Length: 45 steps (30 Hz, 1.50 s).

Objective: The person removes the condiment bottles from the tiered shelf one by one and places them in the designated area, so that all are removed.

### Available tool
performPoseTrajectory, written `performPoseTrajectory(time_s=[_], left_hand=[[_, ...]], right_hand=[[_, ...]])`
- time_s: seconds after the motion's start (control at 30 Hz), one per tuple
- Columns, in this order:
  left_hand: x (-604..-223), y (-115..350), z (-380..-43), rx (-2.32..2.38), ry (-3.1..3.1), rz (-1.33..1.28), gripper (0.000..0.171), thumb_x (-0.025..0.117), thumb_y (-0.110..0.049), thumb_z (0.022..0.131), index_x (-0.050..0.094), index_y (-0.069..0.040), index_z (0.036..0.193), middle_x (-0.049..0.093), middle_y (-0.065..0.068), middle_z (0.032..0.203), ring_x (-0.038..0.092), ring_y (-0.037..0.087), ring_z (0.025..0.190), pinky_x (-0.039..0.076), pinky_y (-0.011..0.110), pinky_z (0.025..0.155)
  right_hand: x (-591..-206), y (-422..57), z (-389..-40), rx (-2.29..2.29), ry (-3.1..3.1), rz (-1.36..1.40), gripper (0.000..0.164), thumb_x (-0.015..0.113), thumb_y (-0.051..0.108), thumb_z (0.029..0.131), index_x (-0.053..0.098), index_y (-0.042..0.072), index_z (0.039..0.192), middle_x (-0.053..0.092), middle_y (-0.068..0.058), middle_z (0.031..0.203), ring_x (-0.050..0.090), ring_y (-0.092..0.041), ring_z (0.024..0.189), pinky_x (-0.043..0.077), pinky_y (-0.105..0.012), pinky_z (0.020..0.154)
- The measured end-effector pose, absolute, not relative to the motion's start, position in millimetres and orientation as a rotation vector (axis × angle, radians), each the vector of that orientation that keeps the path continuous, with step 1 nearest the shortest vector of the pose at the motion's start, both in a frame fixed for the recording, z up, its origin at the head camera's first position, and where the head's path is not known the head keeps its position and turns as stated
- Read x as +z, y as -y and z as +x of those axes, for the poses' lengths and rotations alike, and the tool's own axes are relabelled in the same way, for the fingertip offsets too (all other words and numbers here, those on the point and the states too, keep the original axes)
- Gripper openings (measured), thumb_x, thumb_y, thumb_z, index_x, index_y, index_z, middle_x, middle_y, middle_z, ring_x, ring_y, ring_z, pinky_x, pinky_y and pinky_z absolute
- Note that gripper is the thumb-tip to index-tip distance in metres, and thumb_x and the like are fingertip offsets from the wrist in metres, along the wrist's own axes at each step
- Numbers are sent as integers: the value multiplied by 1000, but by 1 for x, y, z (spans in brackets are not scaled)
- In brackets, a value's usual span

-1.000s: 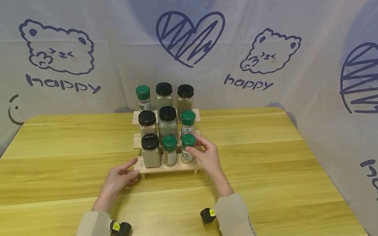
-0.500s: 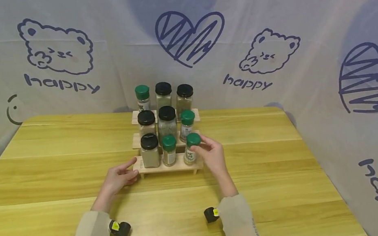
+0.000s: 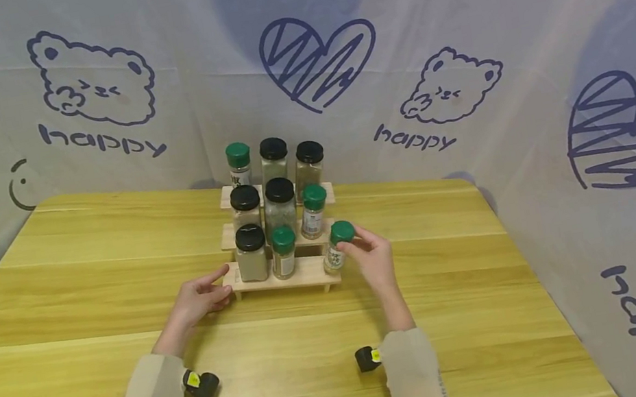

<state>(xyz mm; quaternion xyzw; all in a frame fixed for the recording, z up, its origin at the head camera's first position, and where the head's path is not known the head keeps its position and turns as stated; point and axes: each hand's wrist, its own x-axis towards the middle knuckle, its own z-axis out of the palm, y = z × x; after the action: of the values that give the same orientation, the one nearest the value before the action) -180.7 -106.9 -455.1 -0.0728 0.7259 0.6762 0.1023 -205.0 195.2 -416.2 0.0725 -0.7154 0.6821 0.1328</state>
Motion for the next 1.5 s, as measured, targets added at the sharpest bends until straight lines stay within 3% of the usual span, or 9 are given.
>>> performPoseTrajectory(time_s=[0.03, 0.17, 0.37, 0.43, 0.5, 0.67, 0.73, 1.3, 1.5], left_hand=[[-455, 107, -181, 1998, -2141, -215, 45, 60, -2, 85, 47, -4, 127, 62, 9, 79, 58, 13, 64, 51, 26, 61], [-455, 107, -181, 2001, -2133, -221, 45, 60, -2, 84, 47, -5, 127, 62, 9, 79, 58, 13, 64, 51, 26, 61], [-456, 108, -182, 2001, -2129, -214, 45, 60, -2, 84, 47, -5, 127, 63, 10, 79, 58, 13, 63, 51, 26, 60], [-456, 108, -182, 1996, -2131, -211, 45, 60, -3, 84, 47, -5, 128, 63, 11, 81, 58, 13, 64, 51, 26, 60], [-456, 108, -182, 1992, -2132, -212, 45, 60, -3, 85, 47, -5, 128, 63, 13, 83, 58, 13, 64, 51, 26, 61], [-456, 108, -182, 1996, -2125, -217, 45, 60, -3, 85, 47, -5, 128, 63, 13, 83, 58, 14, 65, 51, 26, 61], [-456, 108, -182, 2000, -2119, -218, 45, 60, -3, 85, 47, -5, 128, 63, 13, 82, 58, 14, 64, 51, 26, 61], [-455, 108, -182, 2005, -2121, -212, 45, 60, -3, 84, 47, -4, 127, 63, 11, 80, 58, 13, 63, 50, 26, 60], [-455, 108, -182, 2006, -2121, -210, 45, 60, -2, 84, 47, -4, 128, 64, 10, 81, 59, 13, 65, 51, 26, 61]], right_hand=[[-403, -191, -197, 1990, 2088, 167, 37, 65, -6, 77, 54, -13, 112, 65, -5, 95, 61, -7, 77, 52, -27, 67], [-414, -203, -202, 1987, 2024, 269, 37, 67, 1, 78, 56, -11, 111, 66, -7, 95, 62, -11, 78, 52, -28, 66], [-481, -247, -243, 2000, 1959, 387, 37, 69, 8, 77, 62, 8, 113, 64, -9, 103, 62, -17, 84, 52, -28, 67], [-500, -259, -254, 1972, 1971, 361, 38, 69, 7, 78, 61, 7, 115, 64, -10, 104, 62, -18, 85, 52, -28, 67], [-478, -254, -238, 2027, 1938, 373, 37, 69, 5, 77, 61, 5, 114, 64, -12, 103, 62, -21, 85, 52, -30, 67], [-478, -265, -237, 2035, 1943, 322, 38, 68, 4, 78, 60, 3, 115, 63, -12, 105, 62, -21, 86, 52, -31, 69], [-504, -280, -254, 1968, 1978, 261, 39, 69, 6, 78, 60, 5, 116, 63, -11, 106, 62, -20, 88, 52, -30, 69], [-508, -299, -248, 1910, 1978, 203, 35, 71, 6, 76, 63, 5, 110, 64, -10, 103, 62, -20, 87, 52, -29, 68], [-469, -275, -219, 2052, 1927, 332, 34, 70, 3, 76, 63, 1, 110, 64, -12, 101, 63, -17, 85, 52, -25, 67]])
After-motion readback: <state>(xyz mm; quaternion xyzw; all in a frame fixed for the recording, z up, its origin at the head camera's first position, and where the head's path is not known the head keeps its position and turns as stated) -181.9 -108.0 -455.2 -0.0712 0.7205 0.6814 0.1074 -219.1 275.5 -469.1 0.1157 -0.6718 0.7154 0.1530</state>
